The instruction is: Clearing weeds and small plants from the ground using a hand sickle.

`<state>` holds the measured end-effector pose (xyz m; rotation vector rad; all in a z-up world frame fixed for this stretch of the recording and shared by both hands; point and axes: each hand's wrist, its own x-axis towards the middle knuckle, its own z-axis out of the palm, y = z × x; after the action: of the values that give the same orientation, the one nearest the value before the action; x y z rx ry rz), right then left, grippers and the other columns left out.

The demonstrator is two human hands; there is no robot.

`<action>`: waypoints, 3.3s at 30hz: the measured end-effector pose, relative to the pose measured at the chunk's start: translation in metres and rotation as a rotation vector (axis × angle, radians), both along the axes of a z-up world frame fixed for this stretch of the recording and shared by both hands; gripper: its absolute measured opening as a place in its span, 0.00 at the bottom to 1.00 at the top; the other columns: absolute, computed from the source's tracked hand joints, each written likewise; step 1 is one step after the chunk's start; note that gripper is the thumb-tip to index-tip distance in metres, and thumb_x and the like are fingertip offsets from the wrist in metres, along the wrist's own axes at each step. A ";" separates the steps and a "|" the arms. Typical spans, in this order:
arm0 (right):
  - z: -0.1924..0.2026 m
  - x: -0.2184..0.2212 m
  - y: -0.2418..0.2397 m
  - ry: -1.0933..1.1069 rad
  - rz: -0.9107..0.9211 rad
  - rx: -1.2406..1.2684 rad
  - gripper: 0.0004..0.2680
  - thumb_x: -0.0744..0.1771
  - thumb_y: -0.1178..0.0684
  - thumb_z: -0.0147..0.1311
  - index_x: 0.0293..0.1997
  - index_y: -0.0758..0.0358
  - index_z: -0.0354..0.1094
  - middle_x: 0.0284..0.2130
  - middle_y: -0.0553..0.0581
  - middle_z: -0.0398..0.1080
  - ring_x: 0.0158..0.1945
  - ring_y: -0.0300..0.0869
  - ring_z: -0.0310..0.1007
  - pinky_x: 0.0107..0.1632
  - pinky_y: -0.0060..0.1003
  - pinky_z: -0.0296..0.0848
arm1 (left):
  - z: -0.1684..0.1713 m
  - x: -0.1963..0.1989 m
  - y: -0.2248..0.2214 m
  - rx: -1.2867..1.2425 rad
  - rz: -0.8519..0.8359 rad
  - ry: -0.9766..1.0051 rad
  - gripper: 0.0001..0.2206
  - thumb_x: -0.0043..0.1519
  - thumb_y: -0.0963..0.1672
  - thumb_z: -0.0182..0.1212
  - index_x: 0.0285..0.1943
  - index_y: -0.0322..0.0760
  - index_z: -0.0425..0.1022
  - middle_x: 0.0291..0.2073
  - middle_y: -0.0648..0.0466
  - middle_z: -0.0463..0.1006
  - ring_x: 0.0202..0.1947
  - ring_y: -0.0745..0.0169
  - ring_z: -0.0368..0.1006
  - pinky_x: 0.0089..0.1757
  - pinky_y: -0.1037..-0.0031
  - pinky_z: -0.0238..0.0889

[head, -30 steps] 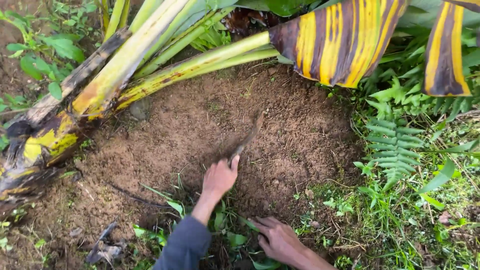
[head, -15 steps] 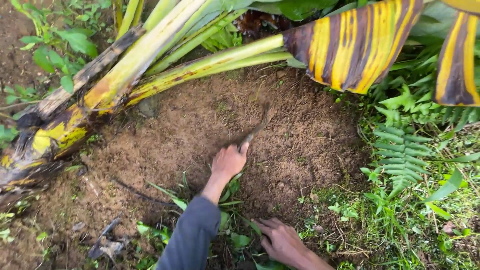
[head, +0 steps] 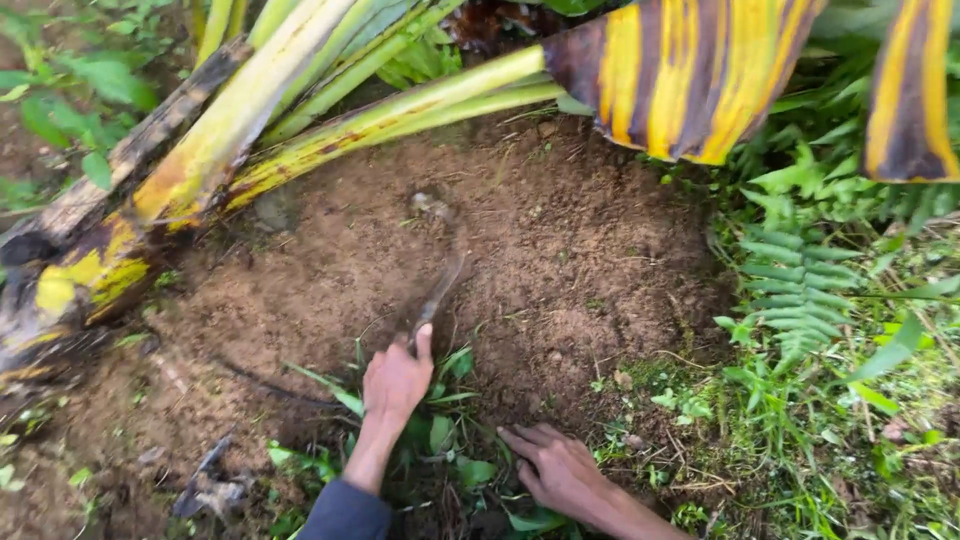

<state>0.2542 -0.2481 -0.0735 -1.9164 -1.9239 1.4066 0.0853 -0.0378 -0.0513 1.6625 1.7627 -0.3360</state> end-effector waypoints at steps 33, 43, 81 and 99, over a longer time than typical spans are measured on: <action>-0.001 0.000 -0.012 0.004 -0.001 0.054 0.16 0.68 0.57 0.46 0.65 0.59 0.62 0.64 0.67 0.61 0.59 0.53 0.74 0.63 0.58 0.70 | 0.032 -0.050 0.069 0.271 -0.513 0.453 0.28 0.70 0.38 0.42 0.80 0.43 0.42 0.20 0.52 0.77 0.15 0.63 0.72 0.24 0.68 0.78; -0.002 0.047 0.127 -0.027 -0.340 0.563 0.14 0.70 0.49 0.45 0.55 0.69 0.70 0.37 0.60 0.75 0.28 0.44 0.76 0.38 0.43 0.81 | 0.081 -0.147 -0.059 0.221 -0.644 0.466 0.18 0.64 0.40 0.52 0.62 0.55 0.73 0.31 0.51 0.84 0.35 0.46 0.83 0.37 0.55 0.76; 0.044 0.037 -0.014 0.207 -0.285 0.281 0.13 0.70 0.48 0.45 0.54 0.65 0.71 0.63 0.66 0.64 0.62 0.58 0.69 0.62 0.55 0.69 | 0.035 -0.050 -0.060 -0.131 -0.397 0.386 0.26 0.58 0.64 0.48 0.57 0.57 0.67 0.47 0.46 0.83 0.52 0.36 0.75 0.50 0.56 0.66; -0.041 0.252 -0.156 -0.689 -0.856 0.206 0.27 0.70 0.35 0.27 0.76 0.58 0.33 0.74 0.67 0.37 0.76 0.60 0.35 0.65 0.59 0.58 | -0.047 0.087 -0.176 0.208 -1.414 0.058 0.18 0.76 0.54 0.33 0.48 0.40 0.63 0.14 0.59 0.72 0.10 0.67 0.68 0.09 0.79 0.61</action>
<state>0.5058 -0.4044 -0.1147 -2.7920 -1.0099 0.3185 0.1721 -0.2137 -0.0985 2.8193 0.3525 -0.8027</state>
